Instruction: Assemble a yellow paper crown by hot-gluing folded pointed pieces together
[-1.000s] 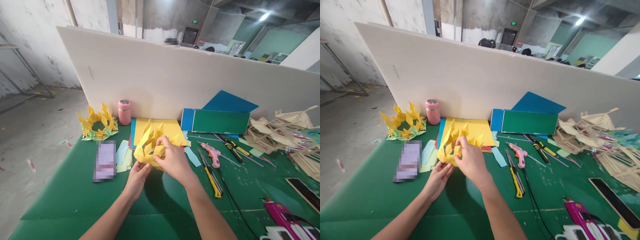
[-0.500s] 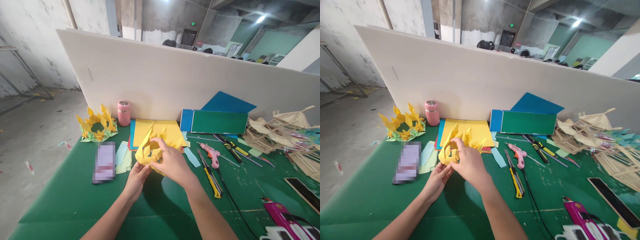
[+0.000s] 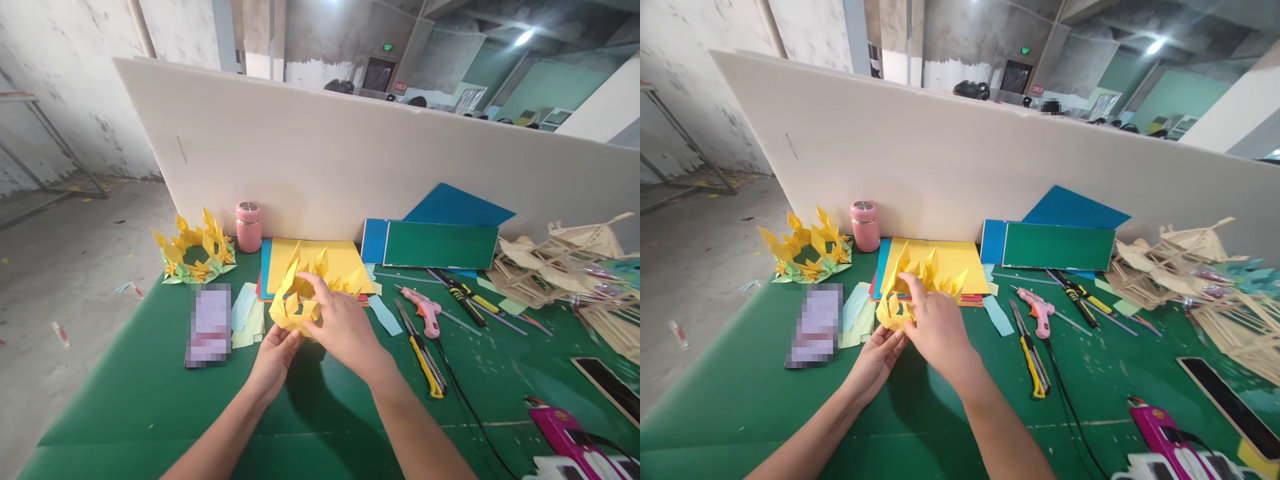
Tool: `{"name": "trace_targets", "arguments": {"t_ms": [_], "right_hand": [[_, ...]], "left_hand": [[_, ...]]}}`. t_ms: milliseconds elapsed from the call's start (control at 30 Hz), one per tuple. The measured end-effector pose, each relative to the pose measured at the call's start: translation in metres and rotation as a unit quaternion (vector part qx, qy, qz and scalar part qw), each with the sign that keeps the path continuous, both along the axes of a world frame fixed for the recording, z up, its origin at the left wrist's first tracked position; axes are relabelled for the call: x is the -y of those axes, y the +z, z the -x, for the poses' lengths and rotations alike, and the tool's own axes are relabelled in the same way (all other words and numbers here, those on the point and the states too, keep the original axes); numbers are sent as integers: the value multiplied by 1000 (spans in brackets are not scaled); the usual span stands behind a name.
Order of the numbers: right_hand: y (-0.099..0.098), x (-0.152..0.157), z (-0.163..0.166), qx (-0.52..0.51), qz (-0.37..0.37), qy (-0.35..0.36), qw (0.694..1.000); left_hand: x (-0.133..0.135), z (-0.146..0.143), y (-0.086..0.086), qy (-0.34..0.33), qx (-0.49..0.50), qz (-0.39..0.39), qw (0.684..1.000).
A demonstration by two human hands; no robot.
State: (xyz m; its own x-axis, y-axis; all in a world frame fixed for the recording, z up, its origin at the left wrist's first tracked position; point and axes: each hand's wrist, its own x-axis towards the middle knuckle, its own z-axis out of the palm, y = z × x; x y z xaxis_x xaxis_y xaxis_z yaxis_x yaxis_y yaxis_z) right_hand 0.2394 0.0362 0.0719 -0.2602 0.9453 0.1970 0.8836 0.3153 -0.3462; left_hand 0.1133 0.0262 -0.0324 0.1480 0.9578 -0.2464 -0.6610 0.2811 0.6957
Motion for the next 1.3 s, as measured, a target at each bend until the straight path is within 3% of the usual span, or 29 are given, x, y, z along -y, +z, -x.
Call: {"name": "trace_targets", "arguments": {"t_ms": [433, 533, 633, 767, 833, 967, 1100, 1300], "right_hand": [[3, 3, -3, -32, 1, -25, 999], [11, 14, -10, -136, -47, -11, 989], [15, 28, -25, -267, -118, 9, 956], [-1, 42, -49, -379, -158, -34, 911], [-17, 46, -58, -403, -109, -84, 905], [-53, 52, -63, -479, -1, -158, 863], [-76, 52, -55, -520, 70, -171, 834], [-92, 47, -41, -567, 133, -140, 801]], "left_hand": [[2, 0, 0, -2, -8, -13, 1000], [1, 0, 0, 1, -6, -6, 1000], [0, 1, 0, 11, 5, 13, 1000], [-2, 2, 4, 28, 15, 28, 999], [-4, 2, 8, 35, 20, 32, 999], [-14, -4, 17, 50, 32, 36, 998], [-37, -14, 26, 65, 43, 37, 996], [-89, -30, 37, 93, 49, 45, 993]]}}
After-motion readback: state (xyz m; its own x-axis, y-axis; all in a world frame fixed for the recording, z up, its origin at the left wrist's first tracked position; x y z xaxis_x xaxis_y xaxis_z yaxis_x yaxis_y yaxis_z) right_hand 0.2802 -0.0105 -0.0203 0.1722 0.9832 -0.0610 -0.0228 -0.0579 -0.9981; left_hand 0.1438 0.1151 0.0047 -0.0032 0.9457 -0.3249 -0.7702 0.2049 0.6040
